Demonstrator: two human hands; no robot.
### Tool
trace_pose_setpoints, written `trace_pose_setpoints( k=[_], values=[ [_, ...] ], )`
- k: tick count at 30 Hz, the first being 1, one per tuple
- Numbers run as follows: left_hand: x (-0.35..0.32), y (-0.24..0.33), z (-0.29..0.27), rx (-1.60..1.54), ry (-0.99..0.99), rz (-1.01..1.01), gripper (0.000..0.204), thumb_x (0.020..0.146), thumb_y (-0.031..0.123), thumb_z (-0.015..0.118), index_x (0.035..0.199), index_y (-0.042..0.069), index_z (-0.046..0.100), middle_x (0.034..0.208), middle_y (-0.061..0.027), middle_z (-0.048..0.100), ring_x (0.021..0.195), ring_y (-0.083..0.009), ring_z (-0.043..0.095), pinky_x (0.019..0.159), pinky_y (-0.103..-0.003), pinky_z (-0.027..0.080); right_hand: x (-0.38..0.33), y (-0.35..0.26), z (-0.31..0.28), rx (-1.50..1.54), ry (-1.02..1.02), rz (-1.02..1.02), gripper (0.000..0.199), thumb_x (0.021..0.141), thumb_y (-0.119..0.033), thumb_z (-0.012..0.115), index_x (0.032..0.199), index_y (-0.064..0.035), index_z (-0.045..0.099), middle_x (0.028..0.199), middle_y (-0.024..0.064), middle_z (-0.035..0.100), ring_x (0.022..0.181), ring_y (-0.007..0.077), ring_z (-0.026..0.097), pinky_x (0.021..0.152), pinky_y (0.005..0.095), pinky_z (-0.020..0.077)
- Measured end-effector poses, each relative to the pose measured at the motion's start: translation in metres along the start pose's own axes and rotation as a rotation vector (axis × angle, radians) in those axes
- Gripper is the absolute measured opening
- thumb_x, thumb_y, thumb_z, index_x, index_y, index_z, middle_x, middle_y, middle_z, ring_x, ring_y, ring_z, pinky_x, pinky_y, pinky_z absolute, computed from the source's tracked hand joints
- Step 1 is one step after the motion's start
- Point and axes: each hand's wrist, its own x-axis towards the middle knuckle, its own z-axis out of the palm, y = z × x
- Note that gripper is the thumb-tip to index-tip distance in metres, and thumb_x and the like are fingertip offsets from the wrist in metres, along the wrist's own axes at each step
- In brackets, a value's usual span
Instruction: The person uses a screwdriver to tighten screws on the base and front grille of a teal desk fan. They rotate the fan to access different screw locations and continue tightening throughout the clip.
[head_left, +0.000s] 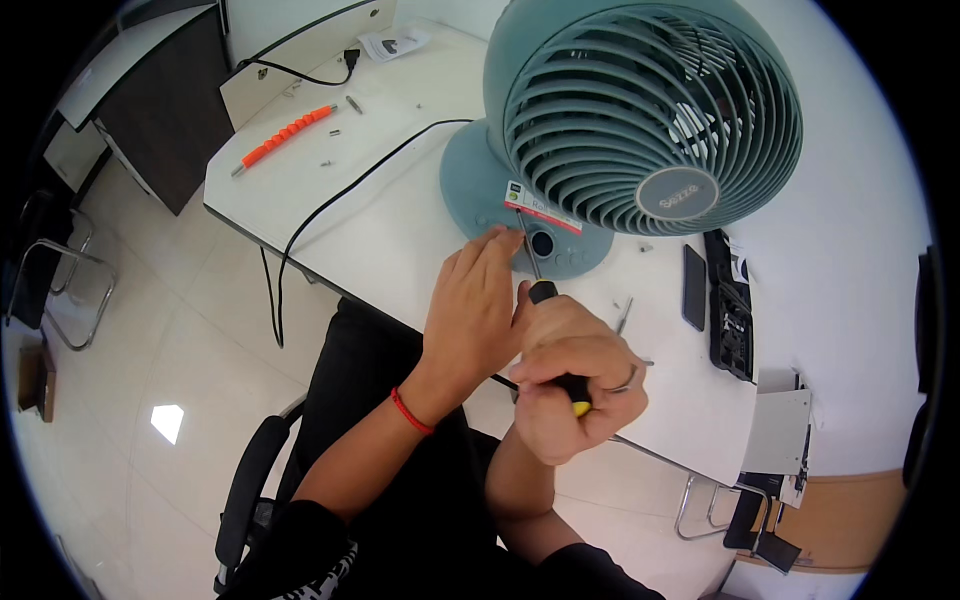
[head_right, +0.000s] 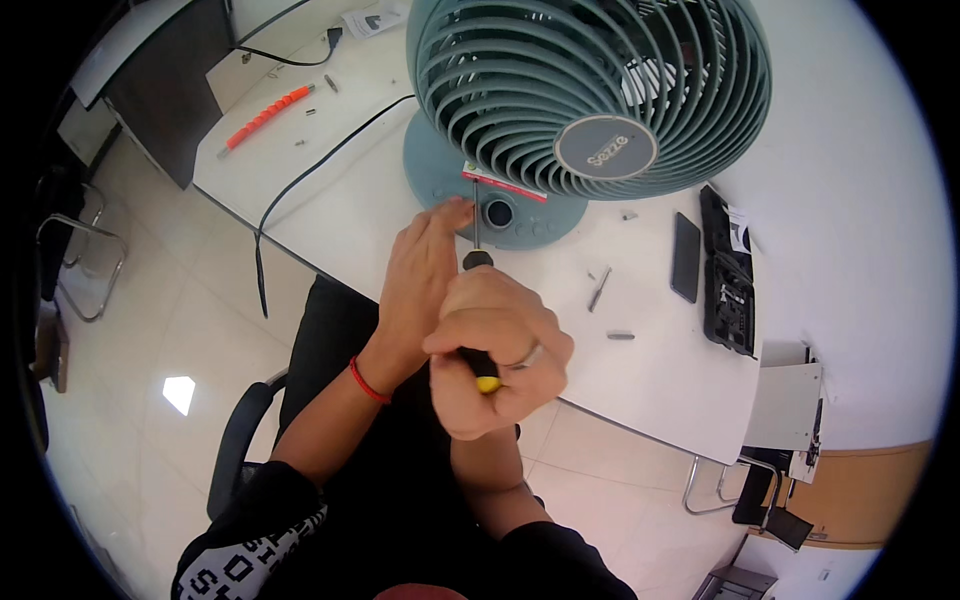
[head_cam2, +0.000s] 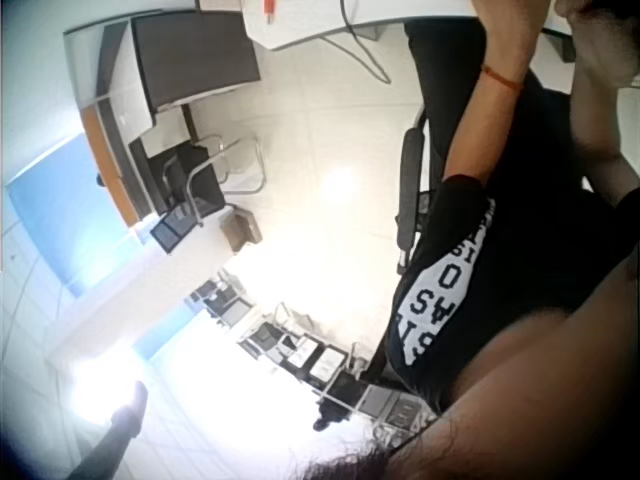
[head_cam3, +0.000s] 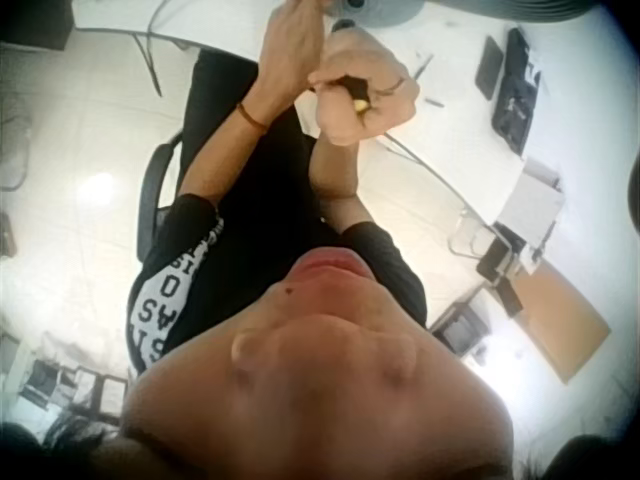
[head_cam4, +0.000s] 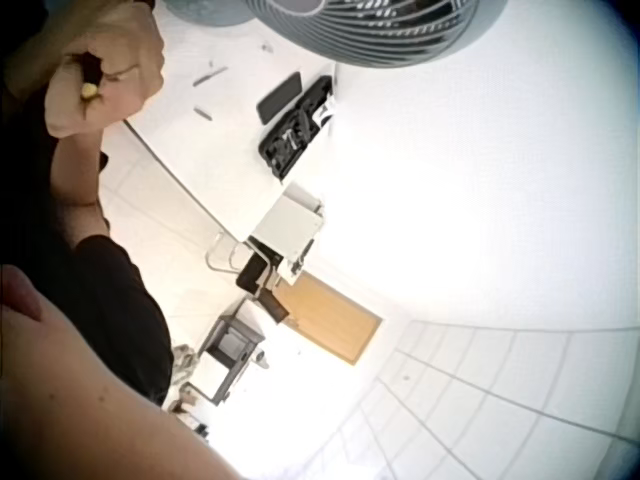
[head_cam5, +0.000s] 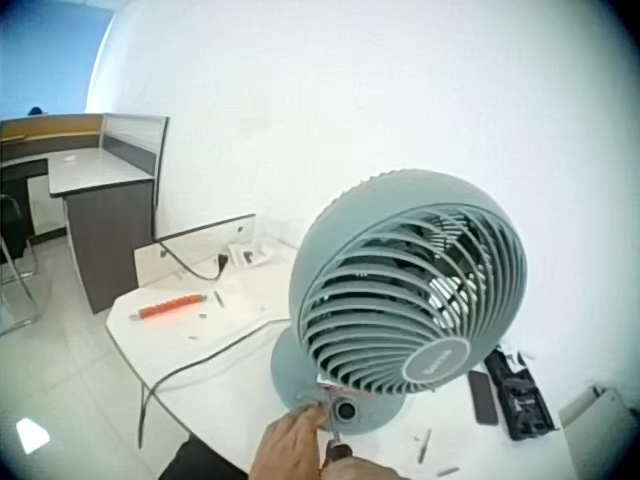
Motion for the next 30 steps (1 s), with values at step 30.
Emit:
trace_pose_setpoints(
  k=[30],
  values=[
    [-0.001,0.0004,-0.001,-0.06,-0.017,-0.037,0.059,0.092,0.009,0.066,0.148,-0.005,0.051,0.141,-0.0184,0.065,0.137,-0.0358,0.058,0.11,-0.046,0.045,-0.001,-0.0041,0.008,-0.133,-0.107,0.003,0.025,0.053,0.008,0.053,0.073,0.002,0.065,0.064,0.0078,0.057,0.054,0.0217,0.052,0.056,0.0327,0.0407]
  ],
)
